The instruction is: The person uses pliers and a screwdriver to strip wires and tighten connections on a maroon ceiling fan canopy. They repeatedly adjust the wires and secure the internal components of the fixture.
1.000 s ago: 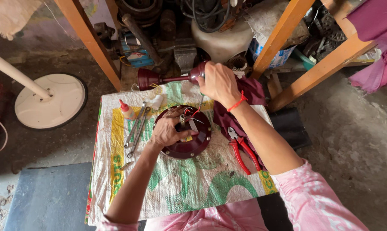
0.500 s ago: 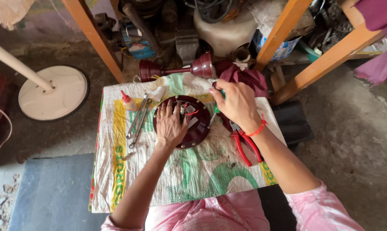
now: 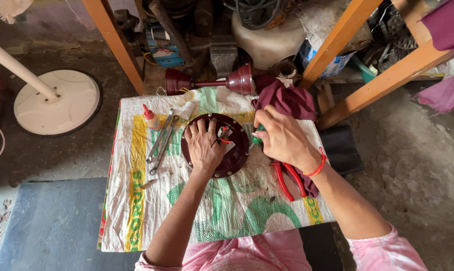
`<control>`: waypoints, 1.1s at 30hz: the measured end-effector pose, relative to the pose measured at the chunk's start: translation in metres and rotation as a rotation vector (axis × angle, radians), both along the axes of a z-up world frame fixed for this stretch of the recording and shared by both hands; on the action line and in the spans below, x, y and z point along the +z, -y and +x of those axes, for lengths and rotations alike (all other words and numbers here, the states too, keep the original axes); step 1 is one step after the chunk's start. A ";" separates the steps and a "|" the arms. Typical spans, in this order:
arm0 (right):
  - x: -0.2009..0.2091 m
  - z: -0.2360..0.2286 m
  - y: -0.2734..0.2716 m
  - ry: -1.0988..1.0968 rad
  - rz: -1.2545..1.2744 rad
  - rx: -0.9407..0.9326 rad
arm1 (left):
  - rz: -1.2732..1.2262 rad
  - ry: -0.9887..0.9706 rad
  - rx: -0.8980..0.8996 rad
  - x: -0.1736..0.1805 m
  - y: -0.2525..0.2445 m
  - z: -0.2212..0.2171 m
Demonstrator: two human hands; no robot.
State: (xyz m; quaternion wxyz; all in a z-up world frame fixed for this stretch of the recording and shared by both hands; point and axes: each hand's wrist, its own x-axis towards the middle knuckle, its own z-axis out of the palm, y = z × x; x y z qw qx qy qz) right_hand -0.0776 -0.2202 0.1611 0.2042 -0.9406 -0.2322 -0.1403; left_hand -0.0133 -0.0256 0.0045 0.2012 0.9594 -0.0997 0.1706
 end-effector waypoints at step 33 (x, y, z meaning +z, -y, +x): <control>-0.008 0.086 -0.008 0.173 0.101 -0.106 | -0.314 0.022 -0.418 -0.010 -0.031 0.028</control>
